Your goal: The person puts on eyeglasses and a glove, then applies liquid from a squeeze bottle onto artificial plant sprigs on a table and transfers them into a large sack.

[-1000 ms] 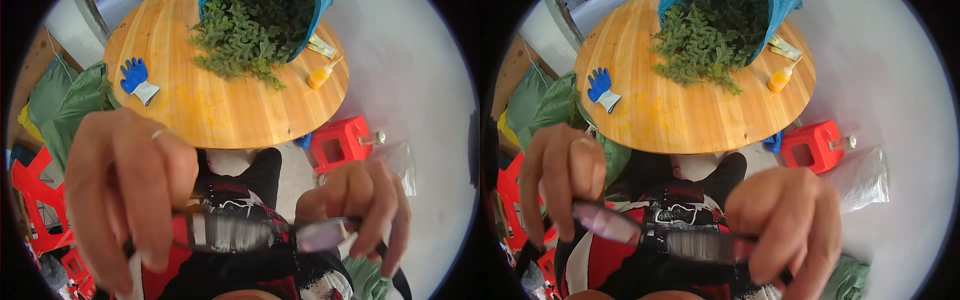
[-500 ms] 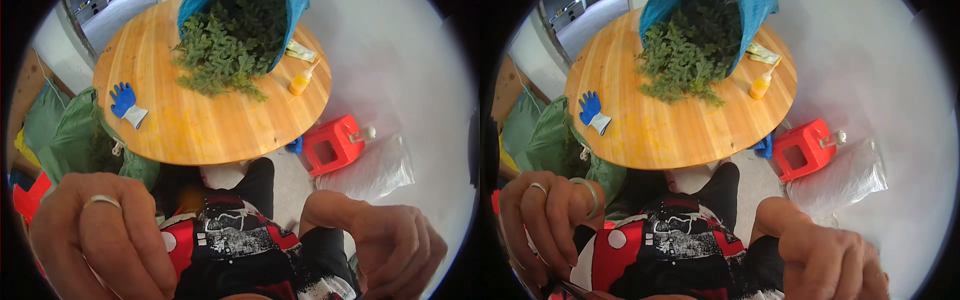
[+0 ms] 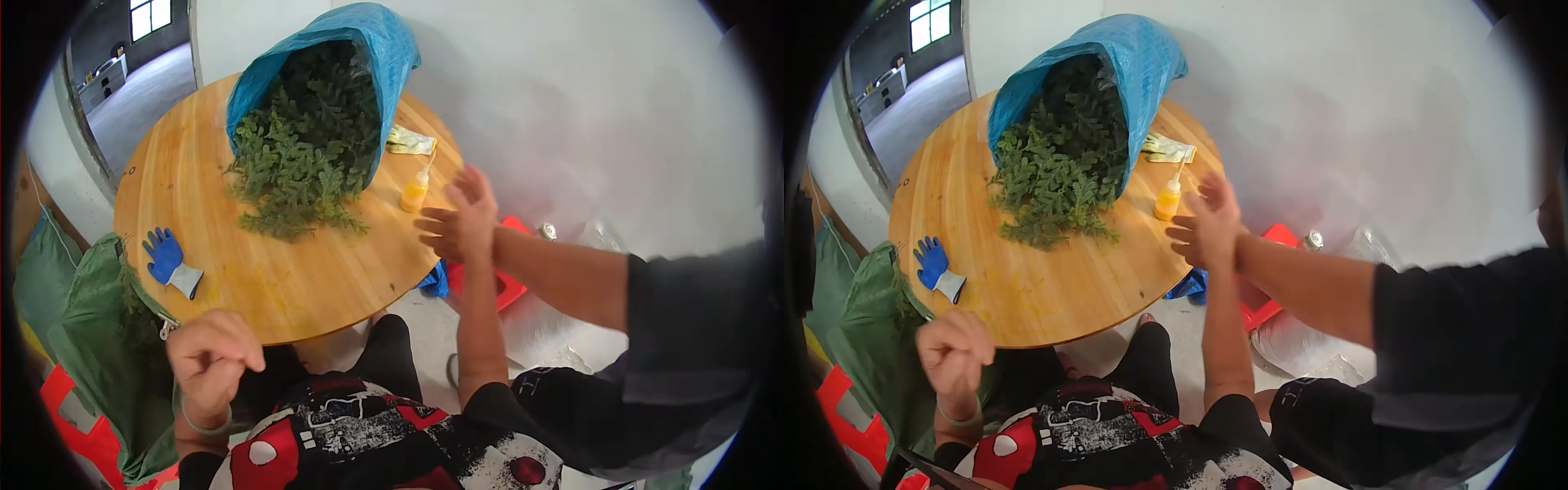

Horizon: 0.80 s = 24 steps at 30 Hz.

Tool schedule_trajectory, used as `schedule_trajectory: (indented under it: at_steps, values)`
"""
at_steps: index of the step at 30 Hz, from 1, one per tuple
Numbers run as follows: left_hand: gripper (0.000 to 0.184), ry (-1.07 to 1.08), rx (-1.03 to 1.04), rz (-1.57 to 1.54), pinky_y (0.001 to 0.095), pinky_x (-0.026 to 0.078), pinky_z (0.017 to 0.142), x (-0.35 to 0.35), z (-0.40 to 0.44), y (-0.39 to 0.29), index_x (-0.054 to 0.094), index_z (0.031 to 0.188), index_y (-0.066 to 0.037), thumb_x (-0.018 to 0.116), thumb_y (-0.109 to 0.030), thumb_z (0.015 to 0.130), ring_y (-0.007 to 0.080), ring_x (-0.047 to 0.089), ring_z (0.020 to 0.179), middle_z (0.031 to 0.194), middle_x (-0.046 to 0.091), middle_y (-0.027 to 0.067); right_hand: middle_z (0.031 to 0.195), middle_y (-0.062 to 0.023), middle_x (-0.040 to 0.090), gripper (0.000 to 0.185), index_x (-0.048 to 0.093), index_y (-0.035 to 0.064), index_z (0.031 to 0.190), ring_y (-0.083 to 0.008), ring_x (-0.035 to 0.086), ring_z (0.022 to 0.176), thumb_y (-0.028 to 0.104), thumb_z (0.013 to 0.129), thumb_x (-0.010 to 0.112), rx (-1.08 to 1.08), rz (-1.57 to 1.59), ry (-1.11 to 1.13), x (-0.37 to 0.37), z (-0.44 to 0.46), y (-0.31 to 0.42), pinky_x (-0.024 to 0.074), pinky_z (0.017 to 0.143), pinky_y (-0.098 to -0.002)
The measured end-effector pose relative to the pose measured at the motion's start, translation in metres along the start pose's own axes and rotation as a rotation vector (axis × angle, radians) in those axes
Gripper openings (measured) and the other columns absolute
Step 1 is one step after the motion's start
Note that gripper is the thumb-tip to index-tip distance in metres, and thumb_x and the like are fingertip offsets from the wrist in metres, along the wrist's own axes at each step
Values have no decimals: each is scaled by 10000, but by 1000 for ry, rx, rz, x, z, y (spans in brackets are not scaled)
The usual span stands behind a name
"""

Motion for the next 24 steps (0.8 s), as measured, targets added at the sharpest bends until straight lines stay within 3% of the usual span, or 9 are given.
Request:
schedule_trajectory:
  at_steps: [1,2,4,6,12,14,18,22,24]
  values:
    - [107,-77,-139,-1,269,480,588,-9,-18,17,642,868,2,614,54,780,207,592,640,831,636,122,1299,-140,541,493,496,42,1350,-257,528,1193,62,874,622,98,-79,86,16,1,-18,452,984,-357]
    - [116,-154,-286,-5,269,479,606,-16,-38,34,644,878,13,610,55,775,200,591,661,819,637,122,1312,-143,523,521,474,54,1364,-259,517,1192,87,871,640,-21,-104,108,31,-4,-9,464,960,-359]
    - [142,-307,-588,-8,269,476,641,-29,-74,67,650,896,37,603,57,764,187,588,701,794,637,122,1230,-131,572,489,506,33,1319,-229,566,1095,58,853,651,173,60,98,60,-27,-20,487,905,-330]
    - [147,-314,-627,-17,267,477,647,-32,-87,81,652,910,40,602,52,772,187,588,702,797,640,121,1111,-126,641,427,537,-1,1254,-174,627,857,-14,839,636,-287,74,254,92,-59,14,515,796,-270]
    - [185,-521,-711,108,247,485,686,-84,-145,53,665,991,53,597,20,822,177,592,720,831,659,121,928,-80,682,179,678,-21,969,-160,610,790,14,793,687,-203,-86,646,140,-151,-8,495,742,-258]
    - [196,-516,-849,246,249,486,679,-103,-149,46,666,1012,46,614,17,826,165,594,724,841,666,121,924,-98,684,184,675,0,964,-227,611,808,25,782,673,-215,-185,706,135,-157,-23,495,754,-305]
    - [145,-455,-659,639,235,471,662,-132,-110,17,689,955,40,637,24,821,129,578,704,842,684,75,1003,-110,680,196,673,10,968,-290,611,862,46,777,698,-458,-483,651,111,-158,-22,489,811,-357]
    - [109,-435,-348,1153,225,451,643,-161,-83,-38,702,902,28,645,29,809,114,560,678,827,688,39,978,-88,673,194,671,-16,1019,-205,610,885,63,842,657,-226,-505,580,77,-148,-33,482,827,-292]
    - [129,-717,-275,1192,225,446,630,-198,-91,-60,705,916,18,630,37,813,125,553,657,820,689,49,916,-97,684,154,684,-16,971,-210,619,840,42,828,674,-89,-496,488,58,-146,-54,495,792,-306]
Point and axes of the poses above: each hand's wrist, its own z-axis towards the middle knuckle, its own x-axis out of the palm, y = z × x, the point moved 8 cm from there along z, towards the middle knuckle
